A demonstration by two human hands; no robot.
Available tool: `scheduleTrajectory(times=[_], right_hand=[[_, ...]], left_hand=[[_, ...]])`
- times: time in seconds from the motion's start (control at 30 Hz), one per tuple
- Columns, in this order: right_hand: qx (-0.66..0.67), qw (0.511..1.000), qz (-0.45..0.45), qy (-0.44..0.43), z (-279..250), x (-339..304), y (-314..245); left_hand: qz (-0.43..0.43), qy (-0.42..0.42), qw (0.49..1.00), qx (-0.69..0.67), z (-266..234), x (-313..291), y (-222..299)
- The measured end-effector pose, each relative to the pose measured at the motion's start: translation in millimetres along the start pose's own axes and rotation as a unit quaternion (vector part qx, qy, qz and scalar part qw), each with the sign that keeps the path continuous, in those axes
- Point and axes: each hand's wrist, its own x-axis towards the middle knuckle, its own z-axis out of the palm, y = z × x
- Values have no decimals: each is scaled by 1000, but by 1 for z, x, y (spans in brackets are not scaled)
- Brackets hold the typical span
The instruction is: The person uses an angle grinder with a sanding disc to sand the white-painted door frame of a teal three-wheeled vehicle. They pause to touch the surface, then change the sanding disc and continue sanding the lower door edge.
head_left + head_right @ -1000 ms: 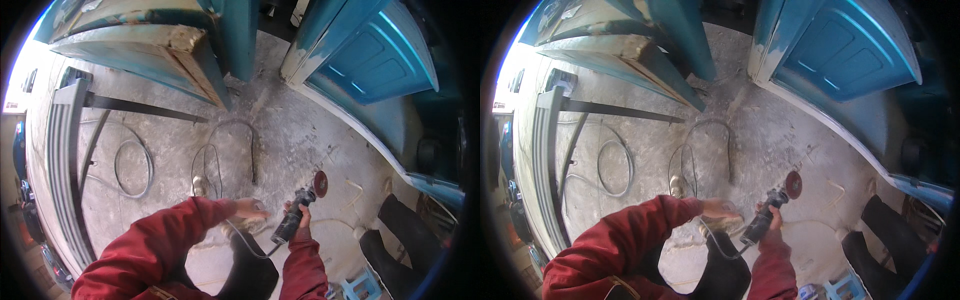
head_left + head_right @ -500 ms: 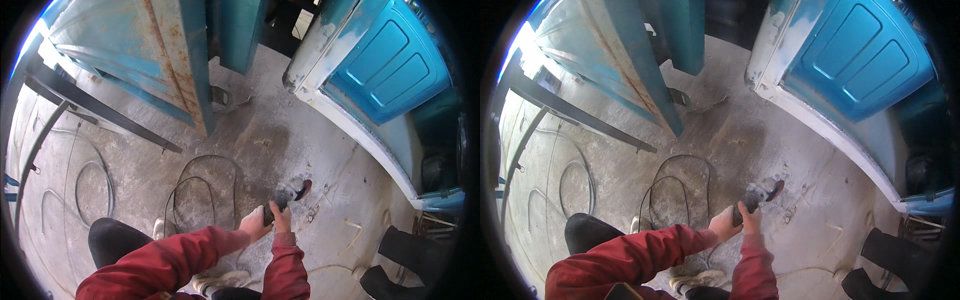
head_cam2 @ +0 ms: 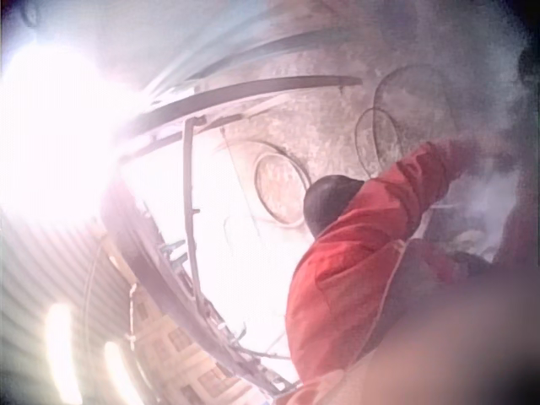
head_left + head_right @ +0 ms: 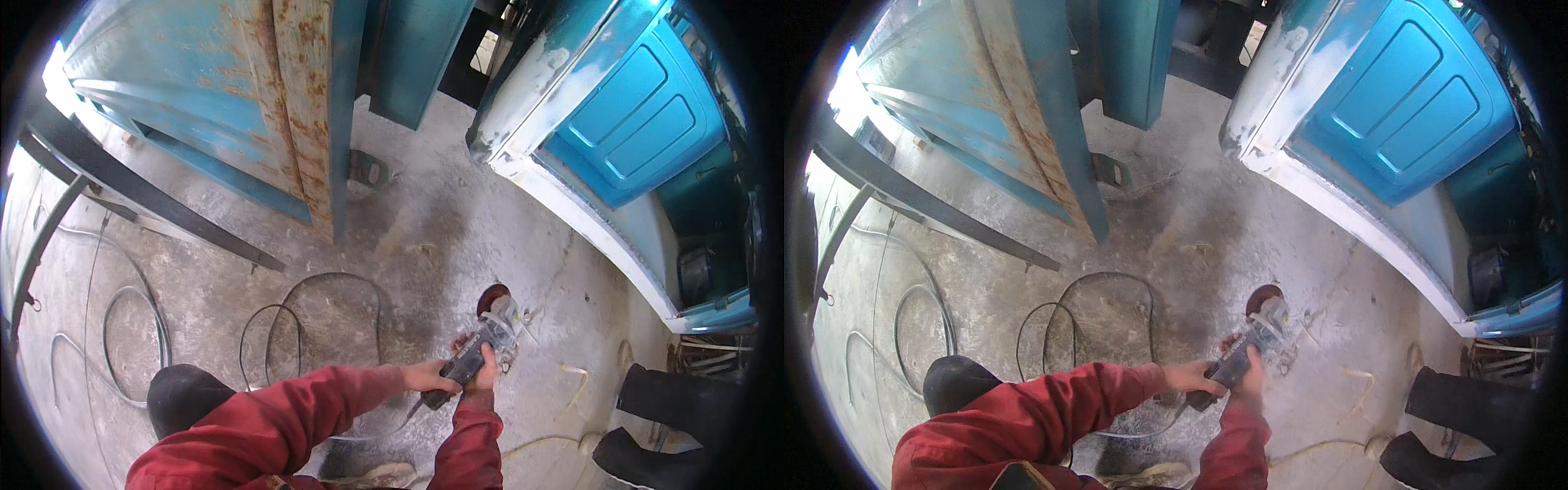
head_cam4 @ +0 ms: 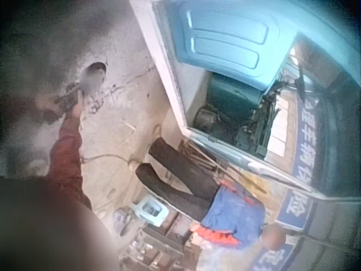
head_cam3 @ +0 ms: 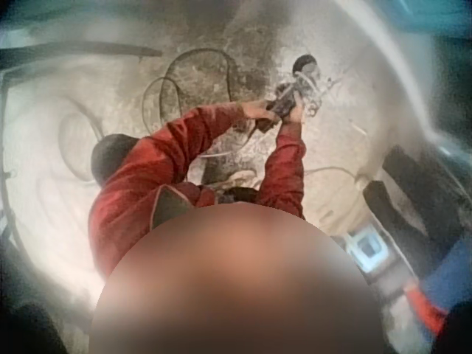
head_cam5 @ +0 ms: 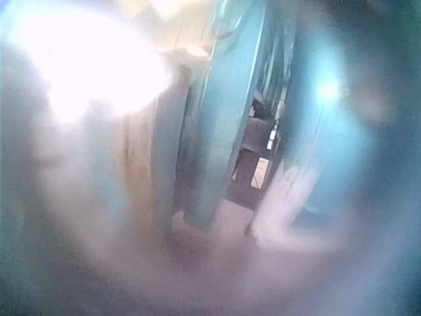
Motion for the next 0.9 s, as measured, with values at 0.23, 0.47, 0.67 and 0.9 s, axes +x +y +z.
scheduleTrajectory(times=[0.23,0.47,0.67,0.9], right_hand=[[-382,908,-54,165,-13,39,54],[-301,925,-33,229,-42,70,66],[-530,810,-7,253,-62,50,46],[-687,690,3,227,-84,41,38]], left_hand=[[73,327,800,498,-17,16,-10],[103,280,729,615,-7,27,-36],[91,270,756,590,28,36,-65],[41,85,840,534,4,18,-84]])
